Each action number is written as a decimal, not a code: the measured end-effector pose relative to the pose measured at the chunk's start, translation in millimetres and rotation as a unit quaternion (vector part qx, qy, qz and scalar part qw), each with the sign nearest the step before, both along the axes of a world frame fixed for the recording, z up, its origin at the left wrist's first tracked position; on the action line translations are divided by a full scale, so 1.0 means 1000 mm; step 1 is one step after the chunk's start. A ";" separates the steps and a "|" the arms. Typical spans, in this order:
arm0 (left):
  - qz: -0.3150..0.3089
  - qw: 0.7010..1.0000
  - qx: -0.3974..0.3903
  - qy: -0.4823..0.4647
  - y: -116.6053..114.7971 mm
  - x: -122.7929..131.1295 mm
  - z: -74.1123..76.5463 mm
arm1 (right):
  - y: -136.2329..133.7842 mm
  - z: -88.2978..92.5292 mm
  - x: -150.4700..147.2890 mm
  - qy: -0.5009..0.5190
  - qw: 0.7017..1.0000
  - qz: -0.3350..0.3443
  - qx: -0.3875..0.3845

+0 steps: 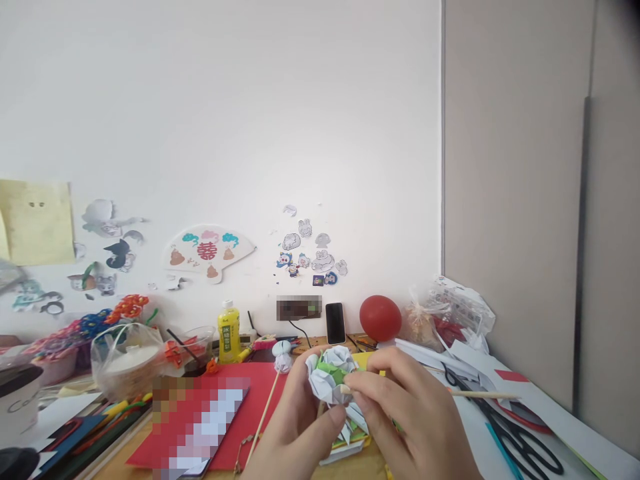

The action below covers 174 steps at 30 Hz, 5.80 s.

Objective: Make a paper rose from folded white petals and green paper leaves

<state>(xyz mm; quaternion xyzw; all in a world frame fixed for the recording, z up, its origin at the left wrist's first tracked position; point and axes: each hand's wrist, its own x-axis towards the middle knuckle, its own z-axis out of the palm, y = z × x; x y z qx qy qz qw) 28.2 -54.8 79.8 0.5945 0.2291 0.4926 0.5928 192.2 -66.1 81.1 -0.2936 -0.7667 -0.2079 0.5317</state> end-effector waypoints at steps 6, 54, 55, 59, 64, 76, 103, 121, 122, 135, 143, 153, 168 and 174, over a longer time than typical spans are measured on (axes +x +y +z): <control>0.009 1.000 -0.003 0.001 -0.001 0.000 -0.001 | 0.003 -0.005 0.005 -0.009 1.000 -0.021 -0.009; -0.015 1.000 -0.018 0.005 0.001 0.000 -0.005 | 0.000 0.006 -0.006 0.008 0.995 -0.034 0.098; -0.015 1.000 -0.020 0.006 0.001 0.001 -0.004 | 0.000 0.005 -0.006 0.008 0.992 -0.035 0.118; -0.028 0.999 -0.022 0.009 0.000 0.001 -0.004 | 0.003 0.001 -0.005 -0.004 0.985 -0.047 0.166; -0.036 0.999 -0.036 -0.004 0.005 0.001 -0.007 | 0.006 0.003 -0.002 -0.040 0.977 -0.055 0.201; 0.070 0.997 -0.005 -0.021 0.001 0.001 -0.004 | 0.002 0.007 0.004 -0.028 0.983 -0.029 0.180; 0.075 0.996 0.041 -0.004 0.004 0.009 -0.006 | 0.005 0.012 0.001 0.058 0.997 0.040 0.032; 0.113 0.992 0.054 -0.006 0.001 0.013 -0.006 | 0.003 0.011 0.008 0.029 0.994 0.058 -0.090; 0.121 0.991 0.058 -0.010 0.000 0.014 -0.006 | 0.003 0.011 0.008 0.031 0.994 0.055 -0.094; 0.142 0.988 0.066 -0.016 0.000 0.014 -0.006 | 0.007 -0.001 0.003 0.070 0.994 0.056 -0.069; 0.165 0.984 0.057 -0.033 0.003 0.013 -0.002 | -0.018 0.011 0.016 0.216 0.957 0.195 0.012; 0.211 0.977 0.007 -0.021 0.013 0.013 0.003 | -0.011 0.025 0.040 0.576 0.658 0.484 0.012; 0.130 0.986 -0.048 -0.093 0.007 0.007 0.009 | 0.022 0.016 0.048 0.604 0.640 0.471 -0.066; 0.177 0.980 -0.018 -0.094 0.009 0.005 0.010 | 0.032 0.009 0.044 0.461 0.814 0.327 -0.137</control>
